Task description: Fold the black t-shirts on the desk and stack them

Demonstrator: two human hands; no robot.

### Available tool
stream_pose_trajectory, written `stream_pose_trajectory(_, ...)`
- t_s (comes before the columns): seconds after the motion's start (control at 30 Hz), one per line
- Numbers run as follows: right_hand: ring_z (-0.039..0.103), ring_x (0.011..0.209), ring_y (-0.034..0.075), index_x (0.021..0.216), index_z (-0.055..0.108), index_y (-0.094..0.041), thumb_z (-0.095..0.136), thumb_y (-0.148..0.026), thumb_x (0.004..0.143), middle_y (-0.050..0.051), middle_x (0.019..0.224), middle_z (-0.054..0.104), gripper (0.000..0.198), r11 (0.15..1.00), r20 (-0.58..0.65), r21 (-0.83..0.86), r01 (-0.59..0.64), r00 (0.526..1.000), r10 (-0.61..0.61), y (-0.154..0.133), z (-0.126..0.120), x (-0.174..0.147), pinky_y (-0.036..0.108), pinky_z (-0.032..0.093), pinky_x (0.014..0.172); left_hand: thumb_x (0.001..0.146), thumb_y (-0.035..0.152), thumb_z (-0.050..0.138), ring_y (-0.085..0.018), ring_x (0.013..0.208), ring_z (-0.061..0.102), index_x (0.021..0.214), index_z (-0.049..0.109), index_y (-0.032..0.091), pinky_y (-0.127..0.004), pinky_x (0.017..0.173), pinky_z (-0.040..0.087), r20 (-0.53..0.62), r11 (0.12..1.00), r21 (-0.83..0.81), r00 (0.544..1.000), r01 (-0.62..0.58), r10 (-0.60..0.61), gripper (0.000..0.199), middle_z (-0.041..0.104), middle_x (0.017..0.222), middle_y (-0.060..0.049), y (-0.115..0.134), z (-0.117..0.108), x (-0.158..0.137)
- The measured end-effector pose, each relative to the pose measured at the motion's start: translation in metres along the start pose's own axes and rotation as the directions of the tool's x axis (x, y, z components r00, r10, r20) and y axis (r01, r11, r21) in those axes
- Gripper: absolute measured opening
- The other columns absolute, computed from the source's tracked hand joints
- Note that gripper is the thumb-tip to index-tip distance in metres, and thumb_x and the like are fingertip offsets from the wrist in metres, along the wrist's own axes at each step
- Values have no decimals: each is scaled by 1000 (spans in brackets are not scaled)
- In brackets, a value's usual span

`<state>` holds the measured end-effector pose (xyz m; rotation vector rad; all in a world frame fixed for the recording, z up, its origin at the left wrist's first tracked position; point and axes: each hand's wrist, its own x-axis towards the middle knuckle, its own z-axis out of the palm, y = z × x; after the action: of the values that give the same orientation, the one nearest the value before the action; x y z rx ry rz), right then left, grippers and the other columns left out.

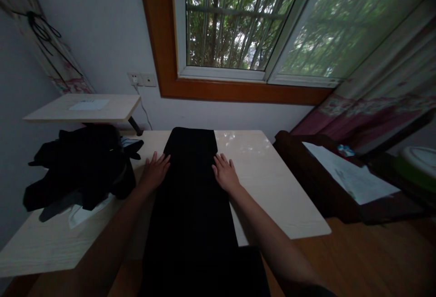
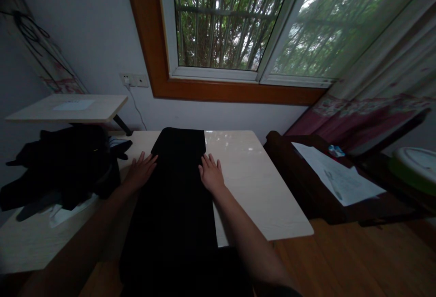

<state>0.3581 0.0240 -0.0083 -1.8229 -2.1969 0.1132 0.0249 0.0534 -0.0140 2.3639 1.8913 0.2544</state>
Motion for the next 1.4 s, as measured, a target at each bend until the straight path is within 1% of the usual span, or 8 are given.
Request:
stream_pose_trajectory(0.27, 29, 151, 26, 150, 46, -16, 31, -32, 106, 11, 160, 41, 49, 998, -36, 48, -41, 998, 43, 5, 7, 41, 52, 24, 121, 105, 41, 25, -37, 155, 12, 156, 39, 24, -67, 119, 19, -32, 999, 35, 999, 9, -8, 55, 38, 162, -8, -1, -1, 27)
stream_pose_trajectory(0.4, 40, 144, 26, 146, 52, -10, 30, -31, 106, 16, 151, 51, 50, 992, -81, 110, -68, 994, 77, 9, 5, 44, 45, 31, 118, 105, 40, 26, -38, 155, 16, 156, 38, 23, -66, 118, 21, -43, 999, 44, 999, 16, -14, 55, 40, 161, -10, 2, 1, 32)
stream_pose_trajectory(0.57, 55, 120, 27, 145, 55, -14, 39, -29, 102, 14, 128, 64, 47, 986, -142, 138, -89, 984, 108, 7, -6, 25, 39, 40, 108, 103, 42, 32, -37, 153, 22, 154, 42, 23, -63, 119, 20, -72, 998, 61, 997, -3, 7, 55, 38, 162, -11, 2, 6, 27)
stream_pose_trajectory(0.7, 58, 112, 26, 142, 57, -21, 43, -31, 101, 12, 122, 66, 44, 979, -107, 174, -103, 987, 123, 0, -13, 1, 38, 44, 103, 102, 41, 38, -35, 149, 32, 149, 50, 25, -59, 120, 22, -94, 999, 35, 995, -31, 34, 51, 42, 158, -12, 4, 4, 12)
stream_pose_trajectory(0.8, 60, 113, 25, 143, 54, -19, 42, -28, 101, 11, 124, 67, 45, 980, -66, 175, -90, 993, 103, -6, -16, -17, 37, 44, 102, 99, 38, 42, -31, 136, 46, 142, 57, 22, -49, 117, 32, -153, 999, -2, 988, -32, 31, 48, 54, 144, -15, 12, -2, -6)
stream_pose_trajectory(0.9, 62, 111, 25, 145, 51, -18, 41, -26, 102, 12, 122, 69, 45, 988, -32, 118, -96, 994, 101, -12, -17, -34, 38, 44, 101, 96, 37, 46, -31, 120, 55, 140, 58, 20, -45, 107, 41, -184, 999, -16, 981, 51, -53, 48, 62, 127, -15, 25, -7, -28)
stream_pose_trajectory(1.2, 69, 94, 27, 153, 41, -21, 37, -27, 104, 16, 102, 73, 49, 987, 86, 20, -160, 984, 157, -13, -21, -62, 40, 48, 91, 101, 37, 34, -31, 110, 65, 136, 59, 23, -46, 99, 42, -1, 989, -13, 989, 149, -149, 45, 72, 120, -14, 52, -23, -74)
stream_pose_trajectory(1.4, 65, 93, 27, 153, 39, -22, 35, -20, 102, 15, 99, 70, 51, 983, 53, -143, -118, 991, 126, -11, -24, -76, 39, 47, 86, 102, 41, 32, -32, 100, 68, 139, 58, 23, -49, 97, 41, 27, 985, 42, 985, 168, -170, 49, 74, 107, -15, 52, -28, -81)
